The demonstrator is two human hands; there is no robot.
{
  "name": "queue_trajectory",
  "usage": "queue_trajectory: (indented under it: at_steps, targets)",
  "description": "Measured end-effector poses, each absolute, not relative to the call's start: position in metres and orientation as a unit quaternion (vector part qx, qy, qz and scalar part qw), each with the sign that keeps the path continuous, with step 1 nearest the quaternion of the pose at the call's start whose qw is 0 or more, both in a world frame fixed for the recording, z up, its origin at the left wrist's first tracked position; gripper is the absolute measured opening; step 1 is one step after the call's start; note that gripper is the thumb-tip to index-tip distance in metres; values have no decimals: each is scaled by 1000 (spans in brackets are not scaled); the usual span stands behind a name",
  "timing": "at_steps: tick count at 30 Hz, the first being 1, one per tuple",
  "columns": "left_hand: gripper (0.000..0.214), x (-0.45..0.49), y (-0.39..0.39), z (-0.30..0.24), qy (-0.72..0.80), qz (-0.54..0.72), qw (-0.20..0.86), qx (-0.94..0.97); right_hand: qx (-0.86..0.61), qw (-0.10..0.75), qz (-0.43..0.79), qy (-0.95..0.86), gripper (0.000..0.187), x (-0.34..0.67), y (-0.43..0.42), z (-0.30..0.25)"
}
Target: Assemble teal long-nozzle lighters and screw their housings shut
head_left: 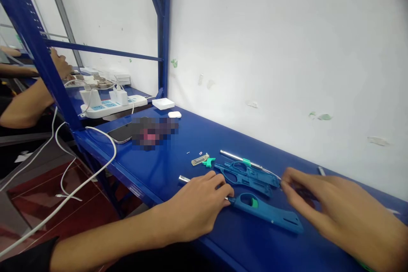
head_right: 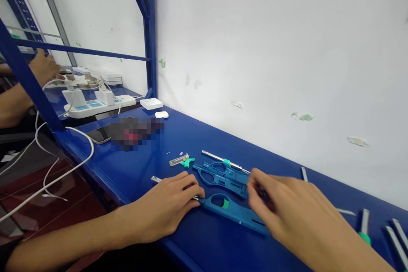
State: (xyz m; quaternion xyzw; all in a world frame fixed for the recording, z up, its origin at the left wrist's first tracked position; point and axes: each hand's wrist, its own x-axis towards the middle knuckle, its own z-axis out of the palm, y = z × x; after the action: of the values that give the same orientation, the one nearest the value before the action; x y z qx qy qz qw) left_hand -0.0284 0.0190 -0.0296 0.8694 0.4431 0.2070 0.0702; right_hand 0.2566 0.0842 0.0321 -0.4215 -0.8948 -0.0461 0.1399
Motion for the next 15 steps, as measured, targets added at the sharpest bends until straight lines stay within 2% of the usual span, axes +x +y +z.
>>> queue_trajectory:
  at_steps: [2,8,15]
  targets:
    - [16,-28,19,-29,449,203,71,867,-386,81,-33,-918,26,213,88,49]
    - [17,-29,20,-23,451,192,85,868,-335,54,42,-940,24,105,122,58]
    - [18,-29,21,-25,454,196,93,864,-309,70,114,-941,33,69,143,40]
